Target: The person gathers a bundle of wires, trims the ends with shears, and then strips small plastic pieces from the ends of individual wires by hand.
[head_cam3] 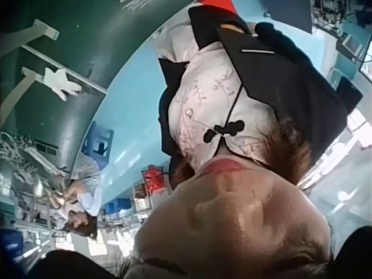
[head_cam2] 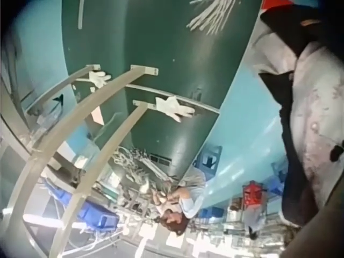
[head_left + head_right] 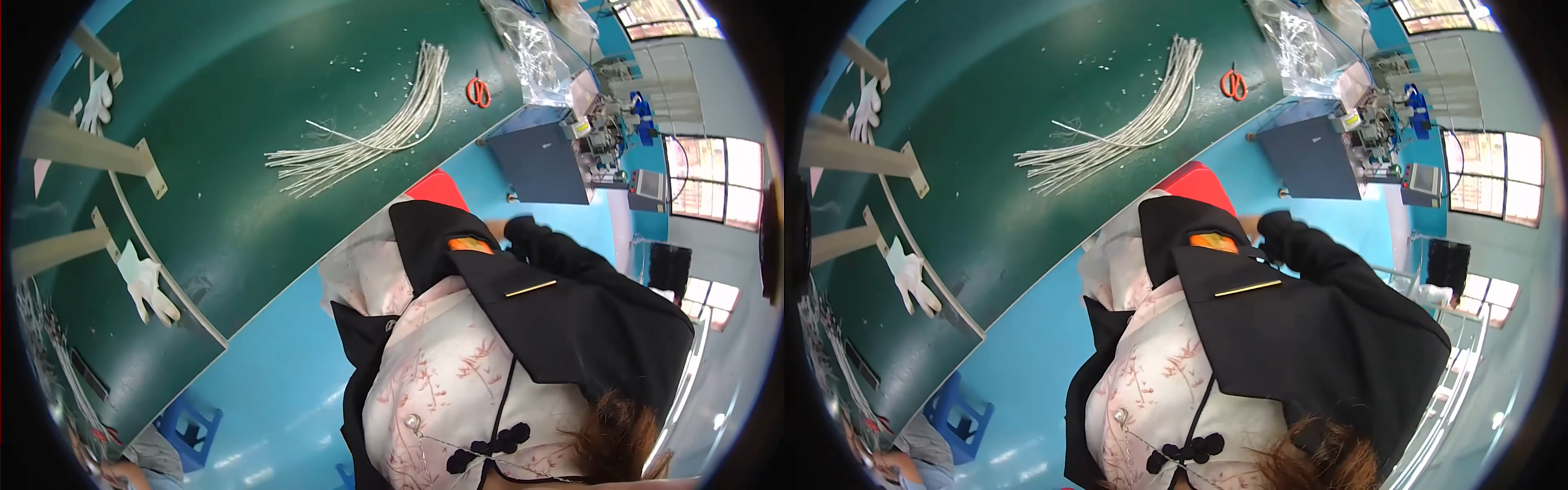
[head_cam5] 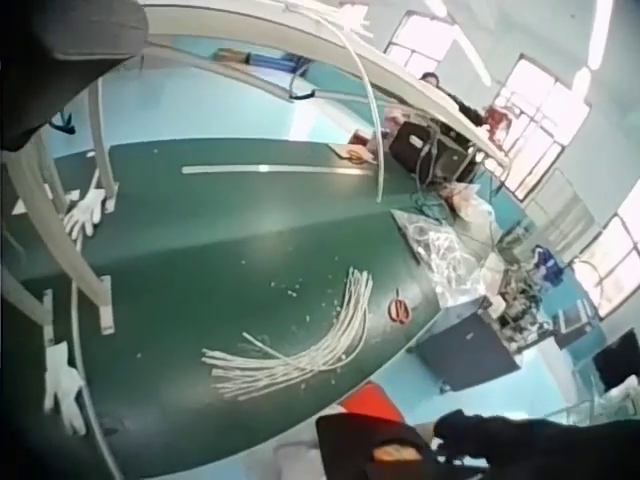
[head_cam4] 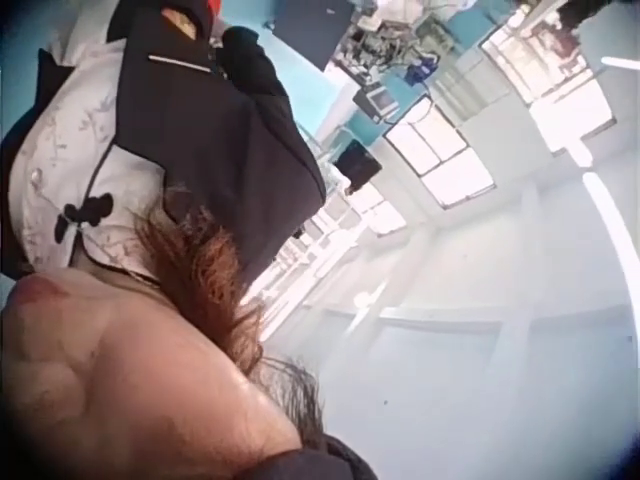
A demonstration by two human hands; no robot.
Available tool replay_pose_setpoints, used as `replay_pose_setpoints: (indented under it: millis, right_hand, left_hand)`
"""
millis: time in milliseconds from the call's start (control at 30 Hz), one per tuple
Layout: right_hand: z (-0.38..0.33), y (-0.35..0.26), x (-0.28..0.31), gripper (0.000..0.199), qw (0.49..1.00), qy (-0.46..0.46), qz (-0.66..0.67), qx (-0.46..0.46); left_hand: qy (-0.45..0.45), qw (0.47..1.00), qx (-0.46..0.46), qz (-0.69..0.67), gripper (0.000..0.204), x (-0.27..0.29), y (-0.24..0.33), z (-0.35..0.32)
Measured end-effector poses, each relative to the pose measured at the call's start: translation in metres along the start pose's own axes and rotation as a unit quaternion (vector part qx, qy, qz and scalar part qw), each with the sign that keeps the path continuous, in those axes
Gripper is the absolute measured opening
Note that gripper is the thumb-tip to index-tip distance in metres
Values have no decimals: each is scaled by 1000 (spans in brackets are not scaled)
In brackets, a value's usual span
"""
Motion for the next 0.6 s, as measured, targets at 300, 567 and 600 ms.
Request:
replay_pose_setpoints:
  millis: [300,567,600]
  right_hand:
    - [-93,-10,-29,37,811,-155,335,-454]
    - [-71,115,68,31,836,-141,300,-437]
    - [-73,126,68,30,835,-140,304,-437]
  left_hand:
    - [3,1000,26,-13,28,-134,-75,-93]
    - [79,996,16,-28,29,-244,-53,-14]
    - [79,996,15,-27,29,-258,-55,-13]
Point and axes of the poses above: each hand's wrist, its own z-axis towards the middle knuckle, its own x-axis out of the back of the hand, y = z × x, the point moved 10 cm from there along z, towards the middle knuckle, and after that the axes turned 7 degrees about z, right-handed, at the moved point
